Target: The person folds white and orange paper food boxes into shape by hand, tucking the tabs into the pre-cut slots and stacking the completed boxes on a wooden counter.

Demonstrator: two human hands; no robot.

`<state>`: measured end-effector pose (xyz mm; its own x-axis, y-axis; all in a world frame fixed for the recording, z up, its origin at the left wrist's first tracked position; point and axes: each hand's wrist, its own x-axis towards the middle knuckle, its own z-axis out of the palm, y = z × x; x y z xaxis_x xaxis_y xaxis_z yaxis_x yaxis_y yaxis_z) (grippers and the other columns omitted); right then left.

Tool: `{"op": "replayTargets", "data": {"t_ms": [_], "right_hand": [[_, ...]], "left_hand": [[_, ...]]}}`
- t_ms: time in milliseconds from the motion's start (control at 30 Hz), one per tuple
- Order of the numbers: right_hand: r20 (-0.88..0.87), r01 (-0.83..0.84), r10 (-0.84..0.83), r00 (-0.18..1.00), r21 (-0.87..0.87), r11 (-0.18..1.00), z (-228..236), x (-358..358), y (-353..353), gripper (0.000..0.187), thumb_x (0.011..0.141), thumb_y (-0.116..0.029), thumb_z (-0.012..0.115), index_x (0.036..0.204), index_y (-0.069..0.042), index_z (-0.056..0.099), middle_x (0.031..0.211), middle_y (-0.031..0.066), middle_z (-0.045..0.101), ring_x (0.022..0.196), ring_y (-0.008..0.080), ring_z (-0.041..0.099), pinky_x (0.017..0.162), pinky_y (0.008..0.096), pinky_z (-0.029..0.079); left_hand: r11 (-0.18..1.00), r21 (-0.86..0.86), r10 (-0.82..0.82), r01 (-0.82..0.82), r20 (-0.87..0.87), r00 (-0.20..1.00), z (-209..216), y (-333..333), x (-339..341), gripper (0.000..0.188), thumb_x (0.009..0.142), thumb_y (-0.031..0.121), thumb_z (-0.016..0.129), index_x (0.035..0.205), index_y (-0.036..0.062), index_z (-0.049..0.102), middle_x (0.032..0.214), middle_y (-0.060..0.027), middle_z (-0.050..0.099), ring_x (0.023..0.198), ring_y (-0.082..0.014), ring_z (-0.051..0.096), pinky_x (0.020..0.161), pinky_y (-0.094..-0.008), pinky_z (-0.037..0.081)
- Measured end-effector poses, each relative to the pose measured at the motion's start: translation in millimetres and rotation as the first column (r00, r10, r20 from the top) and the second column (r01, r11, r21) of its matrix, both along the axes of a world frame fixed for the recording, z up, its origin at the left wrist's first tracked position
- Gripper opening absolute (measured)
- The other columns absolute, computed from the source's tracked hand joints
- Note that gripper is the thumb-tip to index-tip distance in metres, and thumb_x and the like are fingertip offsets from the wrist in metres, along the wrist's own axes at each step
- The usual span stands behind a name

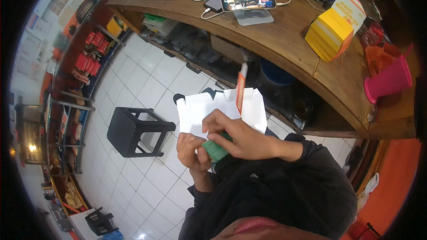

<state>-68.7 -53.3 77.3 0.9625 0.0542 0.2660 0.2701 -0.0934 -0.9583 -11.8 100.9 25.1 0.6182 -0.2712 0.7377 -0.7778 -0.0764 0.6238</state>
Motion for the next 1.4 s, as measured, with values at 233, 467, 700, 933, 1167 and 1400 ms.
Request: {"op": "replayTargets", "data": {"t_ms": [233, 467, 700, 933, 1167, 1400], "right_hand": [[0.244, -0.103, 0.091, 0.965, 0.035, 0.994, 16.7, -17.5, -25.8, 0.022, 0.085, -0.006, 0.064, 0.097, -0.001, 0.046, 0.066, 0.0041, 0.054, 0.057, 0.0126, 0.055, 0.054, 0.0263, 0.041], [0.308, -0.331, 0.286, 0.907, 0.103, 0.938, 23.1, -9.2, -46.8, 0.019, 0.08, -0.001, 0.061, 0.095, -0.001, 0.051, 0.061, 0.003, 0.055, 0.053, 0.0115, 0.052, 0.053, 0.0242, 0.04], [0.456, 0.13, 0.122, 0.881, -0.482, 0.866, 15.4, 15.4, -52.2, 0.03, 0.078, -0.011, 0.067, 0.105, -0.004, 0.055, 0.093, 0.012, 0.056, 0.081, 0.0201, 0.056, 0.07, 0.0323, 0.044], [0.371, 0.343, -0.132, 0.919, -0.59, 0.731, 7.3, 24.5, -39.7, 0.026, 0.084, -0.017, 0.063, 0.105, -0.005, 0.057, 0.101, 0.0093, 0.054, 0.095, 0.0261, 0.055, 0.081, 0.0369, 0.044], [0.23, 0.157, -0.058, 0.972, -0.441, 0.884, -10.3, 23.8, -42.8, 0.017, 0.085, -0.019, 0.063, 0.089, -0.004, 0.057, 0.086, 0.0102, 0.055, 0.086, 0.0283, 0.06, 0.073, 0.0389, 0.048], [0.451, 0.161, 0.053, 0.891, -0.424, 0.891, -26.6, 18.3, -41.1, 0.014, 0.082, -0.014, 0.067, 0.088, -0.004, 0.059, 0.084, 0.0082, 0.059, 0.073, 0.0262, 0.062, 0.062, 0.0357, 0.049]], "left_hand": [[0.953, 0.259, 0.223, -0.157, -0.249, 0.942, 16.7, 1.7, 28.3, 0.042, 0.091, 0.026, 0.052, 0.123, -0.0019, 0.052, 0.107, -0.0153, 0.062, 0.098, -0.0322, 0.057, 0.092, -0.0427, 0.04], [0.98, -0.037, -0.15, 0.194, -0.781, 0.607, -9.5, 46.3, 59.2, 0.049, 0.083, 0.007, 0.067, 0.126, -0.0043, 0.048, 0.1, -0.0127, 0.066, 0.089, -0.0159, 0.062, 0.079, -0.0265, 0.047], [0.906, 0.361, 0.112, 0.22, -0.707, 0.699, 15.0, 31.8, 21.3, 0.028, 0.096, 0.02, 0.05, 0.103, -0.006, 0.057, 0.086, -0.0156, 0.064, 0.072, -0.0207, 0.059, 0.066, -0.0329, 0.045], [0.885, 0.461, 0.084, 0.066, -0.297, 0.951, 13.9, 1.8, 0.0, 0.027, 0.1, 0.014, 0.035, 0.105, -0.0058, 0.053, 0.086, -0.0202, 0.053, 0.076, -0.0299, 0.056, 0.071, -0.0364, 0.044], [0.936, 0.343, 0.016, 0.077, -0.261, 0.965, 20.5, -4.9, 0.1, 0.012, 0.09, -0.001, 0.05, 0.101, -0.0023, 0.056, 0.088, -0.0176, 0.061, 0.076, -0.033, 0.062, 0.067, -0.0356, 0.048], [0.949, 0.291, -0.023, 0.125, -0.332, 0.943, 25.0, -1.8, 2.4, 0.008, 0.084, -0.001, 0.062, 0.092, 0.0017, 0.063, 0.082, -0.0099, 0.065, 0.074, -0.0247, 0.062, 0.067, -0.0313, 0.046]]}}
